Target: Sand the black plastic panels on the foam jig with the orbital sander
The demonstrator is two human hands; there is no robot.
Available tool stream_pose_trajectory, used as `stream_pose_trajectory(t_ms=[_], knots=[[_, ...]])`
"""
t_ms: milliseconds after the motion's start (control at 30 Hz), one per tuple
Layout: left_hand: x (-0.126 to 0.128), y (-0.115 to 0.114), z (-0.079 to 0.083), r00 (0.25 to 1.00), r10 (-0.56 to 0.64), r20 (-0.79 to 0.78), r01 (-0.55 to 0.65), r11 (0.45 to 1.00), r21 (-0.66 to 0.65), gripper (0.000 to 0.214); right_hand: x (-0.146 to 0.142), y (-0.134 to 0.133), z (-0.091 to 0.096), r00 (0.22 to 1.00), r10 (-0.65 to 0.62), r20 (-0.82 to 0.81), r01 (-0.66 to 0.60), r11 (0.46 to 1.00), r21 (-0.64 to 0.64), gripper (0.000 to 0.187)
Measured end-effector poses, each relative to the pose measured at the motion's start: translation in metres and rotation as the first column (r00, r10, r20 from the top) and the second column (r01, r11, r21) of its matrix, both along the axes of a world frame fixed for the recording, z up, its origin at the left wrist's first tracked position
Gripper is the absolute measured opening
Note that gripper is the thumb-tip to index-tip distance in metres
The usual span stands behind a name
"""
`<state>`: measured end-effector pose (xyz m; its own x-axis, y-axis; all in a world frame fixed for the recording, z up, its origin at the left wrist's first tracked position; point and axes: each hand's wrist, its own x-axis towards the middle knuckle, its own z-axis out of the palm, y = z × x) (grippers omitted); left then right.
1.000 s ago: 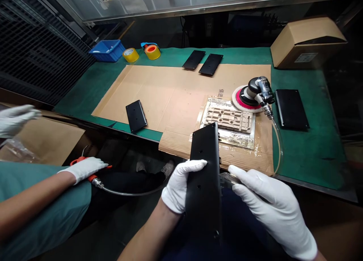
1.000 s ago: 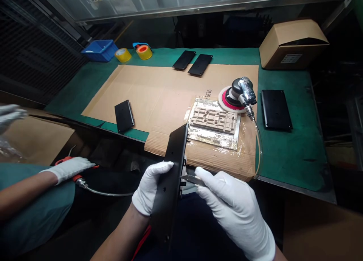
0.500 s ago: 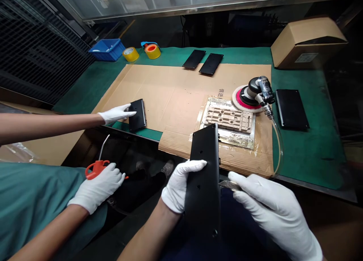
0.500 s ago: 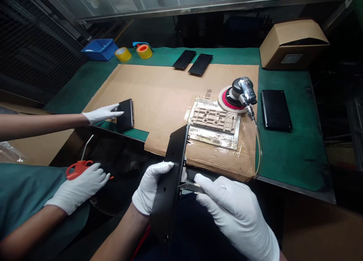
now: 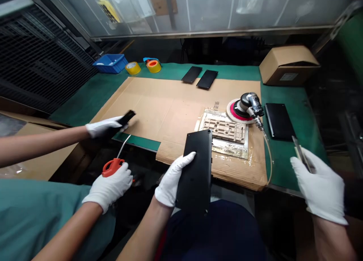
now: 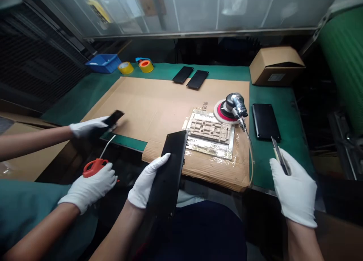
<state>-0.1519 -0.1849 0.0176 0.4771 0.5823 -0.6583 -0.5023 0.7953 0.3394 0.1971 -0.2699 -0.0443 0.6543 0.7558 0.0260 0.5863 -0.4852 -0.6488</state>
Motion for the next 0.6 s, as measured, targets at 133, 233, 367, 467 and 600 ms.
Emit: stream_pose_trajectory(t_ms=[133,233,367,467,600], knots=[[0.012,0.072,-0.005,0.951,0.026,-0.309,0.163,0.805,0.570,0.047,0.038,0.017,-0.040,0.960,0.025,0.278,0.080,0.930,-0.360,0.053],[0.034,0.141,-0.013,0.822,-0.136,-0.552,0.546,0.462,0.699,0.057,0.040,0.022,-0.058,0.952,0.040,0.304,0.088,0.914,-0.397,0.050],[0.088,0.209,-0.021,0.430,-0.281,-0.858,0.866,-0.138,0.480,0.060,0.028,0.027,-0.059,0.919,-0.047,0.391,0.162,0.950,-0.267,0.051],[0.127,0.227,-0.031,0.227,-0.065,-0.972,0.877,-0.421,0.233,0.053,0.018,0.038,-0.042,0.889,-0.118,0.442,0.153,0.987,-0.044,0.051],[0.134,0.215,-0.057,0.237,0.354,-0.905,0.878,-0.477,0.043,0.042,0.003,0.077,-0.005,0.862,-0.085,0.499,-0.017,0.981,0.195,0.051]])
